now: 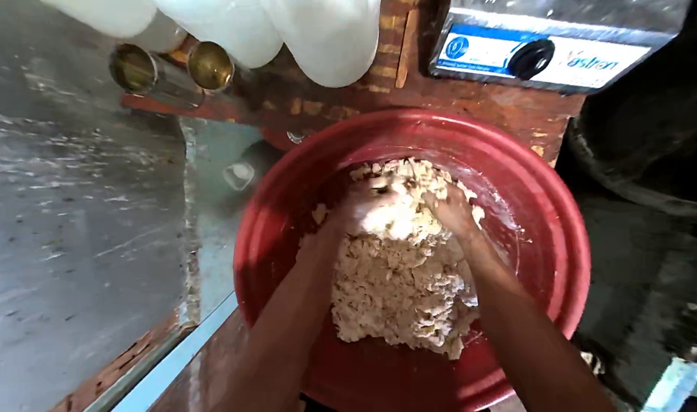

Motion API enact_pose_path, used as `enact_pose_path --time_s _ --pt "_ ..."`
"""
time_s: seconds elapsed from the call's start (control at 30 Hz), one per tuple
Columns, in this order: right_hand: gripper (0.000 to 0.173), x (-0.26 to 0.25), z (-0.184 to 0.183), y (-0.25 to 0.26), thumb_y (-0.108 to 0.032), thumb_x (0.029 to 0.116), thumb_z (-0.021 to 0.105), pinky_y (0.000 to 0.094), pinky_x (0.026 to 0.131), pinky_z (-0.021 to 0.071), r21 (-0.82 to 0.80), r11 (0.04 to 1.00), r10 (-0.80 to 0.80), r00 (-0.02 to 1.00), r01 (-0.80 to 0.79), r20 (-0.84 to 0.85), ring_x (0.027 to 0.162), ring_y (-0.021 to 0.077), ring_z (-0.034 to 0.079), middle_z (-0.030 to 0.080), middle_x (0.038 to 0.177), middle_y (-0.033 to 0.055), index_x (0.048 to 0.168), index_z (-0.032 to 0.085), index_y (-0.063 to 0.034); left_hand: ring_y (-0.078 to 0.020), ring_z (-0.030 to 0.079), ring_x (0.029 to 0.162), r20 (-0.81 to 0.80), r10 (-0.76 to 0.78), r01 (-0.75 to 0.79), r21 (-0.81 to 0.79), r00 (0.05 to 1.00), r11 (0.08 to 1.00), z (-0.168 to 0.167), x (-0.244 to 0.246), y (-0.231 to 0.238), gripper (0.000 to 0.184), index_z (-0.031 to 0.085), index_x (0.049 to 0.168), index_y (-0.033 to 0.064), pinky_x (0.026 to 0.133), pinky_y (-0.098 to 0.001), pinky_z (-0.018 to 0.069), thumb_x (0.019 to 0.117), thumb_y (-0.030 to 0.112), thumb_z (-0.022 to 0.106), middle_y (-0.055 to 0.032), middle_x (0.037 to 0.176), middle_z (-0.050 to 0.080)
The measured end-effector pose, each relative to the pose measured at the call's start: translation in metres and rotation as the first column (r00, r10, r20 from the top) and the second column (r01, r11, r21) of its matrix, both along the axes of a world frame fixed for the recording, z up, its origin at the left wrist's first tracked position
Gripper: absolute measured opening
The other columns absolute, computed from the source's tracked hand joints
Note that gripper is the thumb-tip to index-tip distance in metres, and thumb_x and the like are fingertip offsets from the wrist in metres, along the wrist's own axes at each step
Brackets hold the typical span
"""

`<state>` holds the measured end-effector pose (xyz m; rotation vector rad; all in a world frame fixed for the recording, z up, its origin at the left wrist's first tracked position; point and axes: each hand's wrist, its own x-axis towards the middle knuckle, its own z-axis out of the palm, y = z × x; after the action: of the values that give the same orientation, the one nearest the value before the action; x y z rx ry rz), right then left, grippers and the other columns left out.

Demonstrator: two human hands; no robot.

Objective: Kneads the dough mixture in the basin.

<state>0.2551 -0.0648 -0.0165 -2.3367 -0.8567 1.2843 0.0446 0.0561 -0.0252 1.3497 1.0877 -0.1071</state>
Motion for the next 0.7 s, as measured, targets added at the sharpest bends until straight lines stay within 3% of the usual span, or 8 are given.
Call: enact_pose_path --time_s 0.03,0.1,0.23,0.3,0.37,0.5,0.6,0.7 --pt "0.059 0.005 0.004 0.014 -0.054 0.0961 0.064 0.0659 0.106 0.045 -0.034 0.997 0.066 0.997 -0.067 -0.03 0.127 0.0388 0.059 0.065 0.133 0.0217 0.134 0.065 -0.0089 -0.0192 0.07 0.108 0.02 -0.006 0.008 -0.076 1.0 0.997 -0.005 0.017 -0.022 0.058 0.065 0.132 0.0112 0.096 -0.0445 0.058 0.0837 0.037 0.084 -0.0093 0.119 0.073" --pt "0.06 0.01 0.018 0.038 -0.055 0.0985 0.059 0.0682 0.11 0.0413 -0.139 0.957 0.241 0.964 -0.255 -0.112 0.133 0.0406 0.055 0.062 0.139 0.022 0.137 0.063 -0.0099 -0.0194 0.065 0.121 0.049 -0.098 0.106 -0.209 0.994 0.972 -0.012 0.028 -0.075 0.077 0.056 0.143 0.0102 0.106 -0.0438 0.0538 0.0802 0.044 0.086 -0.0095 0.132 0.067" --pt "0.07 -0.012 0.019 0.007 -0.059 0.0882 0.069 0.0718 0.109 0.0387 -0.354 0.695 0.581 0.779 -0.626 -0.235 0.133 0.0454 0.053 0.061 0.138 0.0251 0.135 0.064 -0.0069 -0.0314 0.063 0.122 -0.202 -0.443 0.405 -0.201 0.874 0.892 0.048 0.004 -0.147 0.085 0.063 0.134 0.0104 0.104 -0.0586 0.0505 0.0777 0.073 0.073 -0.0148 0.129 0.067" --pt "0.063 -0.027 0.016 -0.026 -0.051 0.0957 0.063 0.0761 0.107 0.0365 -0.427 0.571 0.619 0.709 -0.701 -0.336 0.133 0.0505 0.051 0.059 0.137 0.0301 0.132 0.064 0.0006 -0.0336 0.066 0.117 -0.316 -0.469 0.437 -0.171 0.825 0.883 0.069 -0.027 -0.168 0.083 0.065 0.131 0.0114 0.098 -0.0605 0.0528 0.0806 0.077 0.065 -0.0152 0.125 0.069" --pt "0.058 -0.041 0.019 -0.048 -0.046 0.1005 0.056 0.0762 0.108 0.0354 -0.46 0.554 0.563 0.719 -0.694 -0.408 0.135 0.0506 0.05 0.058 0.141 0.0295 0.136 0.062 -0.0002 -0.0296 0.063 0.124 -0.34 -0.411 0.366 -0.191 0.846 0.911 0.087 -0.064 -0.173 0.072 0.061 0.139 0.0165 0.105 -0.0572 0.0501 0.0878 0.066 0.066 -0.0113 0.134 0.066" --pt "0.052 -0.071 0.038 -0.072 -0.042 0.1079 0.045 0.0713 0.112 0.0346 -0.369 0.579 0.553 0.683 -0.727 -0.477 0.137 0.0471 0.05 0.058 0.144 0.0265 0.139 0.061 -0.0034 -0.0316 0.056 0.132 -0.403 -0.049 0.062 0.019 0.914 0.998 0.088 -0.107 -0.14 0.08 0.045 0.148 -0.0009 0.112 -0.0492 0.0455 0.0878 0.04 0.079 -0.0223 0.142 0.057" --pt "0.047 -0.102 0.059 -0.089 -0.034 0.1025 0.057 0.0711 0.109 0.0384 -0.257 0.615 0.586 0.65 -0.745 -0.483 0.136 0.0471 0.05 0.056 0.144 0.0258 0.138 0.062 -0.0035 -0.0246 0.059 0.129 -0.346 0.033 0.034 0.186 0.938 0.982 0.053 -0.068 -0.094 0.082 0.04 0.153 0.0038 0.109 -0.0434 0.0493 0.089 0.04 0.077 -0.0165 0.142 0.059" --pt "0.045 -0.138 0.072 -0.093 -0.027 0.0968 0.064 0.0707 0.103 0.0438 -0.271 0.643 0.558 0.68 -0.716 -0.475 0.13 0.0488 0.053 0.059 0.139 0.0284 0.129 0.065 0.0031 -0.0168 0.069 0.108 -0.113 0.074 -0.051 0.195 0.991 0.98 0.007 0.021 -0.069 0.058 0.059 0.138 0.0073 0.096 -0.0379 0.0582 0.0888 0.03 0.08 -0.0097 0.121 0.07"
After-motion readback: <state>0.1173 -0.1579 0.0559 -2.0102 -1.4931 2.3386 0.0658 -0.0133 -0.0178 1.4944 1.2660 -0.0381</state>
